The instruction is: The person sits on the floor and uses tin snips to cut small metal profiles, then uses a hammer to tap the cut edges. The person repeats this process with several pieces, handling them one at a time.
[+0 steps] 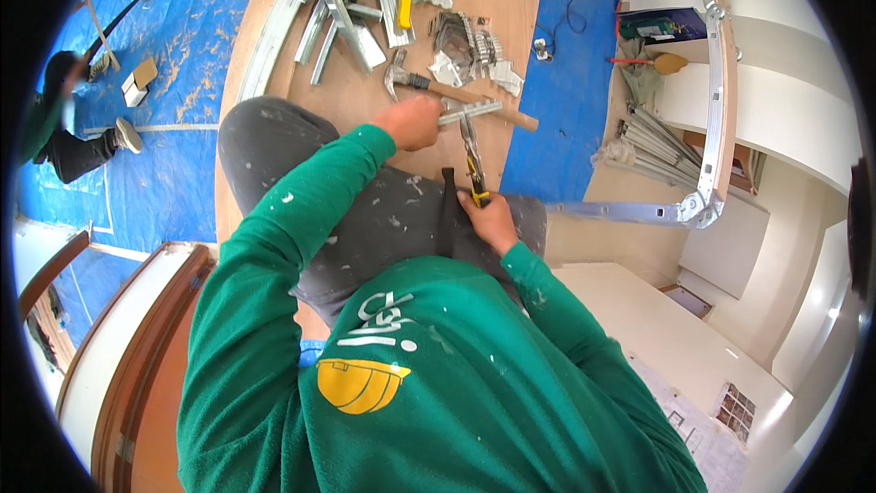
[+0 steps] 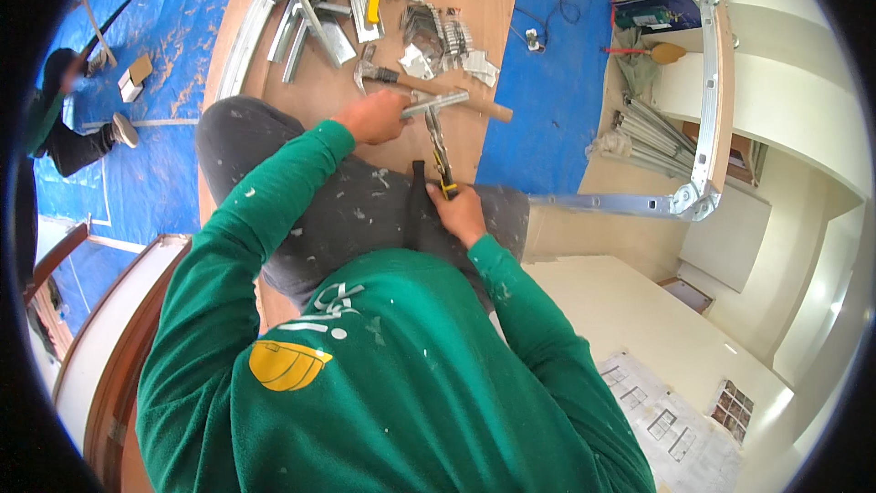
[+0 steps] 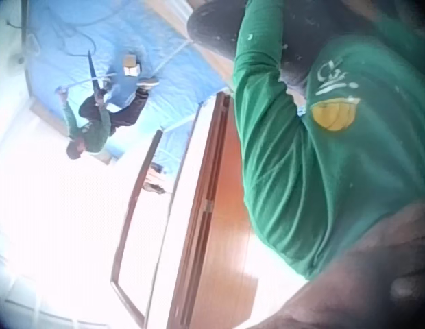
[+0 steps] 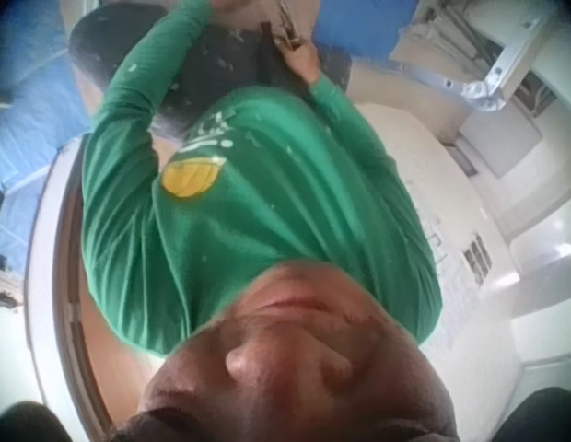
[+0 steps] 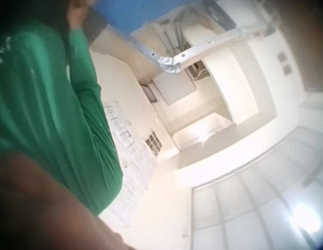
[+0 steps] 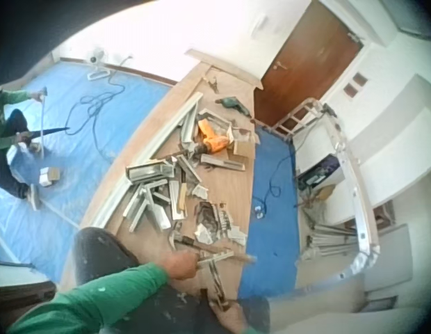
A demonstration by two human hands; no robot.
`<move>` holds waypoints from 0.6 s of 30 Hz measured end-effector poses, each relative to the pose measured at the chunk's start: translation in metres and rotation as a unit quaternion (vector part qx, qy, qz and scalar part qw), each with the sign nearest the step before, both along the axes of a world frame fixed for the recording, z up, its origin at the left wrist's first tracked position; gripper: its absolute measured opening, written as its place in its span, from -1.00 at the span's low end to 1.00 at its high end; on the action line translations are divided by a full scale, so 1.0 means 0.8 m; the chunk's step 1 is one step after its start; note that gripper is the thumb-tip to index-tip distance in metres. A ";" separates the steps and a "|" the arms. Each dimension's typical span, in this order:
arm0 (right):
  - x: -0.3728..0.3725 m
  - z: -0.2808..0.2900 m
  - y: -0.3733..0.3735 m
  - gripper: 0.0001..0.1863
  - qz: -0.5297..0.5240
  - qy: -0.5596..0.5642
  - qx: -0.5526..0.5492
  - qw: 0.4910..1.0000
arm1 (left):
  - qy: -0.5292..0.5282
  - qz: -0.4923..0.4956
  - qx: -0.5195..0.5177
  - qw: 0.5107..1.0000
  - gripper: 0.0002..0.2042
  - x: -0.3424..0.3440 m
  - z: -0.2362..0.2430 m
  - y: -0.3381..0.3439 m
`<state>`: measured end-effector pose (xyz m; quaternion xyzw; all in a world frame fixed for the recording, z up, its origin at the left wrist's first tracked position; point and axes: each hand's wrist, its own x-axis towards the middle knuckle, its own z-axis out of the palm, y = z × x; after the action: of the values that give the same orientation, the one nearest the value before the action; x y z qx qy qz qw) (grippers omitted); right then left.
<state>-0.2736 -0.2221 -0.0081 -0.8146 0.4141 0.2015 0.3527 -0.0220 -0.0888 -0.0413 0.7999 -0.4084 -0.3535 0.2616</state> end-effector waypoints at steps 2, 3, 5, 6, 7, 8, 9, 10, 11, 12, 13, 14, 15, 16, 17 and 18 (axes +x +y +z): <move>-0.005 0.007 -0.009 -0.45 -0.029 -0.010 0.062 0.998 | 0.008 -0.013 -0.029 0.999 -0.74 0.000 -0.001 -0.003; -0.008 0.015 -0.010 -0.45 -0.064 -0.012 0.114 0.991 | 0.010 -0.009 -0.036 0.999 -0.74 0.001 0.000 -0.003; -0.005 0.026 -0.008 -0.45 -0.095 -0.027 0.171 0.980 | 0.014 -0.004 -0.051 0.999 -0.74 0.006 0.005 -0.002; 0.000 0.031 -0.007 -0.45 -0.090 -0.039 0.176 0.980 | 0.005 -0.006 -0.054 0.999 -0.74 0.009 0.005 -0.003; 0.000 0.037 -0.004 -0.44 -0.085 -0.048 0.182 0.979 | -0.001 -0.007 -0.056 0.998 -0.73 0.009 0.004 -0.003; 0.000 0.042 -0.001 -0.43 -0.077 -0.040 0.162 0.983 | -0.007 -0.008 -0.058 0.998 -0.72 0.009 0.003 -0.003; -0.001 0.046 0.002 -0.42 -0.069 -0.033 0.143 0.987 | 0.001 -0.017 -0.056 0.998 -0.72 0.007 0.003 -0.003; 0.000 0.048 0.005 -0.41 -0.059 -0.025 0.125 0.990 | 0.008 -0.025 -0.053 0.998 -0.71 0.005 0.003 -0.001; 0.002 0.049 0.007 -0.41 -0.060 -0.019 0.111 0.992 | 0.016 -0.033 -0.049 0.998 -0.71 0.005 0.003 0.000; 0.004 0.050 0.009 -0.41 -0.061 -0.012 0.097 0.993 | 0.025 -0.040 -0.046 0.998 -0.70 0.007 0.003 0.000; 0.004 0.051 0.010 -0.41 -0.063 -0.004 0.083 0.995 | 0.035 -0.047 -0.041 0.997 -0.70 0.010 0.006 -0.001; 0.004 0.054 0.009 -0.41 -0.072 0.003 0.096 0.993 | 0.046 -0.054 -0.037 0.997 -0.69 0.011 0.008 -0.001; 0.005 0.057 0.007 -0.40 -0.081 0.009 0.108 0.991 | 0.034 -0.056 -0.033 0.997 -0.69 0.009 0.009 0.000; 0.006 0.058 0.006 -0.40 -0.090 0.016 0.119 0.989 | 0.022 -0.058 -0.032 0.998 -0.68 0.009 0.009 0.000; 0.008 0.059 0.006 -0.39 -0.078 0.016 0.093 0.992 | 0.011 -0.060 -0.030 0.998 -0.68 0.009 0.009 0.000; 0.009 0.060 0.005 -0.39 -0.065 0.015 0.068 0.995 | 0.017 -0.048 -0.026 0.998 -0.68 0.008 0.010 -0.001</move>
<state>-0.2665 -0.2178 0.0398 -0.7569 0.4569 0.2183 0.4132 -0.0156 -0.0895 -0.0336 0.7662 -0.4509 -0.3687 0.2715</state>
